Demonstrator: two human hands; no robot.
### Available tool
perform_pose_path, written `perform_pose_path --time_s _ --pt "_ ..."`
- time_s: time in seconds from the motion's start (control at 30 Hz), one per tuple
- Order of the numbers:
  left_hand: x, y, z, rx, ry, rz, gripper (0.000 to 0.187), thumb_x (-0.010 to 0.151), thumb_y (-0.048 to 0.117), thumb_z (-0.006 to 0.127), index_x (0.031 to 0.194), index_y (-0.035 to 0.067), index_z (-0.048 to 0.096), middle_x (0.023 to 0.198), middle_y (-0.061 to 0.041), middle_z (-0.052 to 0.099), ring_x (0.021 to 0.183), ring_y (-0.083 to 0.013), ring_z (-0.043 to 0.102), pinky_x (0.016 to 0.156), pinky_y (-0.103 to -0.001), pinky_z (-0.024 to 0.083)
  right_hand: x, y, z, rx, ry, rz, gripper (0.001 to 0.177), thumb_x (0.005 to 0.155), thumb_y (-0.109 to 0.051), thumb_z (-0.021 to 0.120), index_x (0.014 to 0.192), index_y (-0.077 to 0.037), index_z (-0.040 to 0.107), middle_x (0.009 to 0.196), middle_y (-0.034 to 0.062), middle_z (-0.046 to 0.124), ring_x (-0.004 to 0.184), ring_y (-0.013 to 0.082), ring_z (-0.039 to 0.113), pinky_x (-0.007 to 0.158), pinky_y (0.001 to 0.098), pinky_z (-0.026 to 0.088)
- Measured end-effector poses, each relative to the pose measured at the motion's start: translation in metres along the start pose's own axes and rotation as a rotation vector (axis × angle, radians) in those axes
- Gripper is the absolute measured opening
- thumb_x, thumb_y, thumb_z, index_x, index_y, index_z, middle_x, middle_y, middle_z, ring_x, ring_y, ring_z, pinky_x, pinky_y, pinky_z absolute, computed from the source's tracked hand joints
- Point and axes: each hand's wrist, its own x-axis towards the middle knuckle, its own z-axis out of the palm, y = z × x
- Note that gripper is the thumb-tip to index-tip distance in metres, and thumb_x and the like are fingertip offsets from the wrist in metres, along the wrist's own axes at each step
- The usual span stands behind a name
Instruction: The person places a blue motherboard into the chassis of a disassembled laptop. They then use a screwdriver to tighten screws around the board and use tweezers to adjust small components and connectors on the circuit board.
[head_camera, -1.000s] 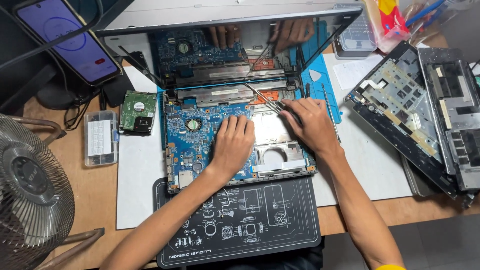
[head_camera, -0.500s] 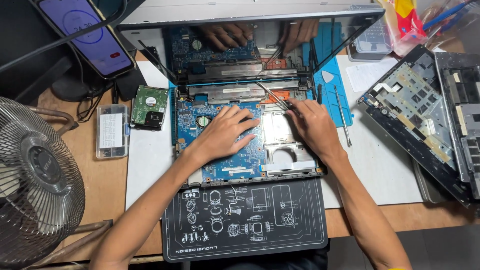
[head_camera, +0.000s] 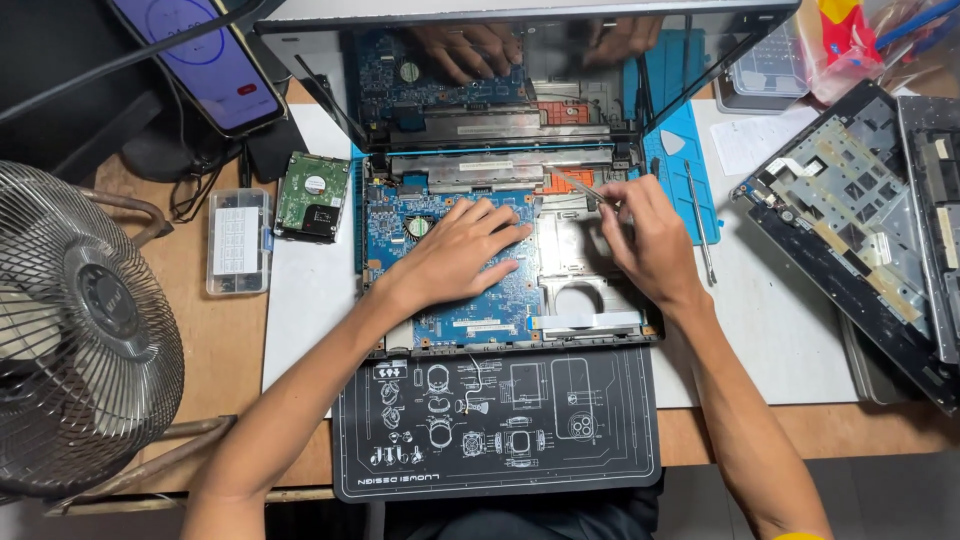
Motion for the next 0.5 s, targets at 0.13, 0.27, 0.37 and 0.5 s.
perform_pose_path --time_s 0.13,0.27,0.37,0.5 --pt "-0.002 0.006 -0.004 -0.007 -0.052 -0.027 0.042 0.101 0.034 0.056 0.135 0.010 0.064 0.126 -0.012 0.064 0.114 -0.0215 0.053 0.100 -0.038 0.036 -0.006 -0.002 0.000 0.753 -0.012 0.247 0.025 0.103 -0.002 0.060 0.124 -0.002 0.046 0.114 0.0153 0.059 0.096 0.0246 0.068 0.086 0.0393 0.060" --pt "-0.003 0.008 -0.001 0.015 -0.058 -0.024 0.051 0.101 0.038 0.060 0.139 0.006 0.059 0.131 -0.015 0.060 0.119 -0.0247 0.051 0.103 -0.040 0.035 -0.004 -0.017 -0.006 1.233 -0.249 0.503 0.034 0.100 0.001 0.058 0.127 -0.006 0.040 0.103 0.0178 0.069 0.083 0.0233 0.076 0.077 0.0327 0.065" --pt "-0.002 0.009 0.001 0.010 -0.060 -0.028 0.059 0.098 0.045 0.063 0.141 0.004 0.058 0.133 -0.017 0.058 0.122 -0.0264 0.050 0.105 -0.041 0.034 -0.001 -0.023 -0.006 1.252 -0.372 0.527 0.030 0.100 -0.002 0.058 0.127 -0.003 0.045 0.098 0.0176 0.071 0.077 0.0224 0.076 0.073 0.0333 0.065" --pt "-0.003 0.008 0.003 -0.003 -0.058 -0.027 0.074 0.092 0.055 0.069 0.144 0.004 0.055 0.135 -0.018 0.056 0.126 -0.0290 0.048 0.109 -0.043 0.031 -0.003 -0.025 -0.006 1.162 -0.464 0.506 0.031 0.101 -0.003 0.059 0.130 0.000 0.048 0.092 0.0152 0.071 0.071 0.0187 0.073 0.069 0.0336 0.064"
